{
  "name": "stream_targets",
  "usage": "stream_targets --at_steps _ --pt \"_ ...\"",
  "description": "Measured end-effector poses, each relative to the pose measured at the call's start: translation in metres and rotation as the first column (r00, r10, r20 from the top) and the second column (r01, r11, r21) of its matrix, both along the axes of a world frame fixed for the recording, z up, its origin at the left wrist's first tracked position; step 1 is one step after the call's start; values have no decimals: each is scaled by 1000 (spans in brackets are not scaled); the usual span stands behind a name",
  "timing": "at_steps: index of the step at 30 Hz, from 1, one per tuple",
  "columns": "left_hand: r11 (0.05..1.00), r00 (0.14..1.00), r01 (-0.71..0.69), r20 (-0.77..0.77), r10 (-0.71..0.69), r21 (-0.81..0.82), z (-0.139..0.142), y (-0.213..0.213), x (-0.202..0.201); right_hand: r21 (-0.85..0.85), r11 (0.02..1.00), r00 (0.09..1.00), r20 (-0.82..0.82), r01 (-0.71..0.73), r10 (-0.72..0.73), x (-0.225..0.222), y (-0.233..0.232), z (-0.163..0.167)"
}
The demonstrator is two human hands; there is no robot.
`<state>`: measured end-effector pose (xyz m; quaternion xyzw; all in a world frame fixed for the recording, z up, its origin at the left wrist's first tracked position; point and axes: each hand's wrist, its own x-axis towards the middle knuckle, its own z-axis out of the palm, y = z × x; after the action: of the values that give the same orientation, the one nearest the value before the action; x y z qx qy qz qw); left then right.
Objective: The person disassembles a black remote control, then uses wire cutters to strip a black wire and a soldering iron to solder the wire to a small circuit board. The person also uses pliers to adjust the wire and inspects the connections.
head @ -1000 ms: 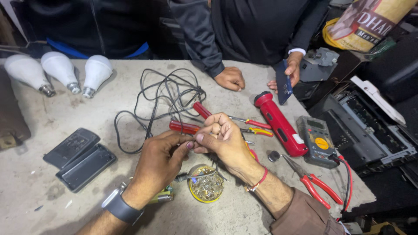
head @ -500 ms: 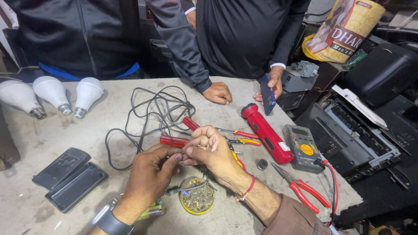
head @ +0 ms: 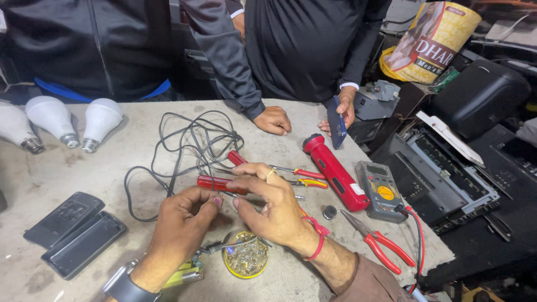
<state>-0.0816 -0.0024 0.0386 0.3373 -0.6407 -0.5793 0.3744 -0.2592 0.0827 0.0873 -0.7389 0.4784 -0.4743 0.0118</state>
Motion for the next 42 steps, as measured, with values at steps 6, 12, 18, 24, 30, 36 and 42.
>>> stream_targets --at_steps 6,12,18,24,30,36,42 --pt "999 999 -18 -28 17 -31 3 1 3 -20 999 995 90 48 -46 -4 -2 -3" --pt "994 996 -17 -89 27 111 6 1 4 11 999 999 15 40 -40 -3 2 -14" --pt "998 998 -16 -60 19 59 3 -1 2 -19 999 999 -17 32 -32 -2 1 -14" --pt "999 997 -11 -75 14 46 5 0 2 3 999 999 2 47 -47 0 2 -11" --pt "991 967 79 -248 -51 105 4 0 2 -6 999 982 182 -51 51 -4 -7 -25" --pt "946 912 245 -382 -150 214 -3 0 8 128 972 809 581 -199 89 -3 -20 -45" --pt "930 886 271 -441 -141 249 -1 3 5 145 983 878 478 -108 26 0 -18 -46"
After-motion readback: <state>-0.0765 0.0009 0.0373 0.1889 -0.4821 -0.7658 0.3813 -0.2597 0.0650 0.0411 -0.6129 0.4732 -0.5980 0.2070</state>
